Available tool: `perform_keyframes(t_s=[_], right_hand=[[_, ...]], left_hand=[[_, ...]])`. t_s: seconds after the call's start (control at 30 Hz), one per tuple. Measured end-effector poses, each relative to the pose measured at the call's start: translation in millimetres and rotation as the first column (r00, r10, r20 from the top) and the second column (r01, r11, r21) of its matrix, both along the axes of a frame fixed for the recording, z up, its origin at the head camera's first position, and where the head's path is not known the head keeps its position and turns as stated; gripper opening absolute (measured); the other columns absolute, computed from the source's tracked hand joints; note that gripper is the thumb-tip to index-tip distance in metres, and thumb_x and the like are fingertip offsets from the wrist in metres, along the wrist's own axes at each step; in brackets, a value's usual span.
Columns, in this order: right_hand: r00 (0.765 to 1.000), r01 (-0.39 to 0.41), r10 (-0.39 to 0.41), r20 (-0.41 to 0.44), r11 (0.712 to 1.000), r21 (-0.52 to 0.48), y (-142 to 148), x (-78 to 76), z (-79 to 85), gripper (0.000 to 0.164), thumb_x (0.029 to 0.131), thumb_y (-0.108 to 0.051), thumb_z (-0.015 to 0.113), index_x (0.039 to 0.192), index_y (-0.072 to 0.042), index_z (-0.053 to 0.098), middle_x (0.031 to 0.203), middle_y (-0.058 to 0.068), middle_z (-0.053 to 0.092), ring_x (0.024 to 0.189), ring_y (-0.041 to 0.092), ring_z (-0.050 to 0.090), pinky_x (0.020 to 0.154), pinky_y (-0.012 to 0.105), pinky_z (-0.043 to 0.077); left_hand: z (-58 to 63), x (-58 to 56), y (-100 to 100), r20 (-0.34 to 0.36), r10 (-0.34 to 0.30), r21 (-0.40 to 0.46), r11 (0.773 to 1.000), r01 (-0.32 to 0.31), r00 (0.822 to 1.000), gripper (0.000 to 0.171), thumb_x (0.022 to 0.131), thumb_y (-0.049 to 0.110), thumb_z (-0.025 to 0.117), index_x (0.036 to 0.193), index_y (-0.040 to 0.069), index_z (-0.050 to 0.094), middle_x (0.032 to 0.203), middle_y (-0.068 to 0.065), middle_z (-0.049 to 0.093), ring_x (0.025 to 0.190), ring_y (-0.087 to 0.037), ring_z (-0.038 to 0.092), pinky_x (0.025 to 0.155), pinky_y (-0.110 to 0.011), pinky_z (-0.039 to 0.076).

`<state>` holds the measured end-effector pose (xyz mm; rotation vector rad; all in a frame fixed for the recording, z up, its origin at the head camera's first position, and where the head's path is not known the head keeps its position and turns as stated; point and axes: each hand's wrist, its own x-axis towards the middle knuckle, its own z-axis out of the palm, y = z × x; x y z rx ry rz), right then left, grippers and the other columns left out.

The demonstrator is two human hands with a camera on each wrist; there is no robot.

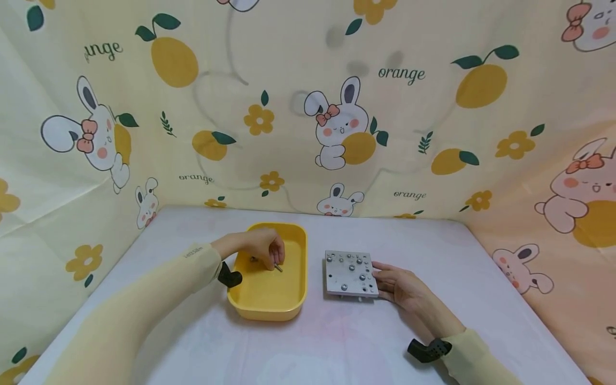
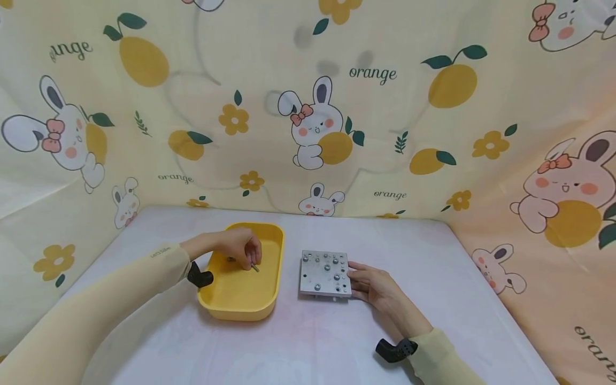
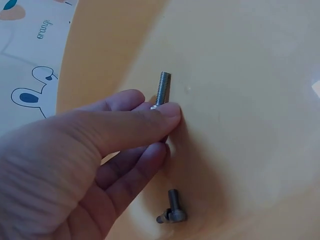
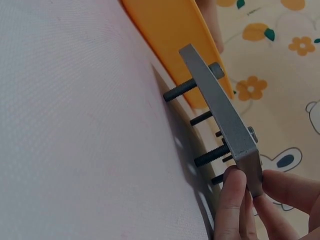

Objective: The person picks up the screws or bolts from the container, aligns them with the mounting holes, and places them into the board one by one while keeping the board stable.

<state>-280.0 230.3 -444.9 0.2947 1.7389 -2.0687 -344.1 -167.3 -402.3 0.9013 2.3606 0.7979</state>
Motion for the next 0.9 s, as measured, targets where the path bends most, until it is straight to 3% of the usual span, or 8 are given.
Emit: perform_keyframes(t_s=[0.37,0.6,0.73,0.9], right_hand=[[1.000,0.001,-0.001,-0.001,1.000,-0.010,0,-0.4,-0.4,0.061,0.091,-0.008,0.069,0.146,-0.003,0.044,0.112,0.011,0.070,0.097,0.024,0.068,0.082,0.037,0.055],[1.000,-0.006,0.006,-0.015,1.000,-0.022,2,2.8,-0.6,0.060,0.092,-0.007,0.068,0.147,-0.002,0.043,0.113,0.011,0.069,0.099,0.025,0.067,0.085,0.038,0.054],[1.000,-0.019,0.019,-0.021,0.999,-0.028,3,2.2,0.2,0.059,0.093,-0.007,0.067,0.147,-0.002,0.042,0.113,0.012,0.069,0.100,0.025,0.067,0.085,0.038,0.054],[1.000,-0.018,0.018,-0.008,0.999,-0.026,1,1.0,1.0,0.059,0.093,-0.007,0.067,0.147,-0.004,0.044,0.114,0.012,0.069,0.101,0.025,0.067,0.086,0.038,0.054]], left_hand=[[-0.7,-2.0,-2,0.046,-0.009,0.012,1.000,0.008,0.999,0.019,0.077,-0.003,0.081,0.093,0.001,0.072,0.084,-0.005,0.070,0.074,-0.015,0.063,0.069,-0.027,0.054],[6.0,-2.6,-8,-0.052,0.059,0.118,0.992,-0.052,0.997,0.017,0.080,0.004,0.080,0.095,0.004,0.071,0.086,0.000,0.069,0.080,-0.017,0.063,0.074,-0.029,0.054],[15.1,4.4,-13,-0.083,0.105,0.241,0.967,-0.082,0.991,0.014,0.083,0.003,0.078,0.096,0.001,0.072,0.088,-0.001,0.071,0.084,-0.019,0.067,0.078,-0.031,0.055],[27.4,20.9,-15,-0.025,0.174,0.371,0.916,-0.152,0.984,0.016,0.086,0.007,0.076,0.100,0.001,0.071,0.093,-0.004,0.073,0.089,-0.022,0.069,0.081,-0.033,0.055]])
